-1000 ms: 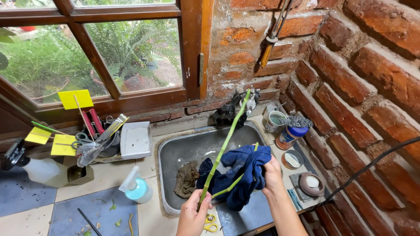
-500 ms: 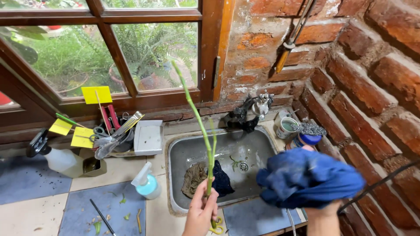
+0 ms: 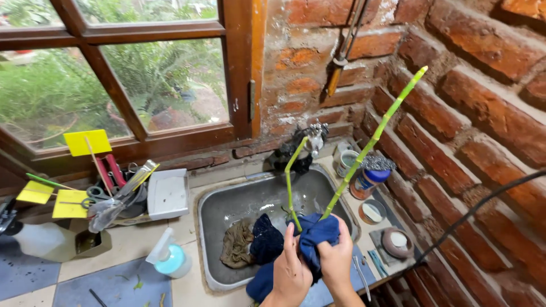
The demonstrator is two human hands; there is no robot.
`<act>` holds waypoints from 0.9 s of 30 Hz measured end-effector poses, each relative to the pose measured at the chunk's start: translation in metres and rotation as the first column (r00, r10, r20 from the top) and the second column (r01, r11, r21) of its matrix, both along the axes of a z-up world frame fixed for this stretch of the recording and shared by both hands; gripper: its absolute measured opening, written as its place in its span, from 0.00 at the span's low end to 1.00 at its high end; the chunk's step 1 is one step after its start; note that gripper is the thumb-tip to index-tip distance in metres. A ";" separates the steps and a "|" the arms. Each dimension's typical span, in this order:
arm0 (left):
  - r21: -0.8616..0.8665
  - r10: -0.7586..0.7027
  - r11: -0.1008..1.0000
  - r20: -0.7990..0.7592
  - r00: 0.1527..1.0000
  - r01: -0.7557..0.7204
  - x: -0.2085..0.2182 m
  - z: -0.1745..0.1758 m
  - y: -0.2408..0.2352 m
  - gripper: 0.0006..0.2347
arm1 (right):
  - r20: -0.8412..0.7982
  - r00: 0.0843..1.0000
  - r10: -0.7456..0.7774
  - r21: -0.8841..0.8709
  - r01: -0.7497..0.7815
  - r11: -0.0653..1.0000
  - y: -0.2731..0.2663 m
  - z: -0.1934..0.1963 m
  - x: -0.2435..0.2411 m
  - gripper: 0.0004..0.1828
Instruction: The person cleans and prepares green plant stems at a sink, wiping them with a blue cloth. They then move to a window sill and insert the prepared stems into the soil of a potted plant.
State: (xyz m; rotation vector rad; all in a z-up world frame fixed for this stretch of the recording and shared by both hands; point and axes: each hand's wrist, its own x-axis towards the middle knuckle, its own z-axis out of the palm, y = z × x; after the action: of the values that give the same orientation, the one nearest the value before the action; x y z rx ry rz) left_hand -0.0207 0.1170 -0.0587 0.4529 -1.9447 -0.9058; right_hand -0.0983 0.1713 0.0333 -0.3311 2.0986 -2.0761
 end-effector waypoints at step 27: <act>-0.406 0.428 0.857 0.213 0.878 -0.319 0.086 0.072 0.005 0.23 | 0.039 0.988 -0.151 -0.252 0.156 0.955 -0.035 0.056 -0.113 0.13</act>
State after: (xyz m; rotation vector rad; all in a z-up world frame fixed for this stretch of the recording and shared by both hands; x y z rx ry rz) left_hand 0.0652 0.1216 0.0136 0.7540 -2.1290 -0.2222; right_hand -0.2109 0.1359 0.0898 -0.1834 1.9034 -2.4348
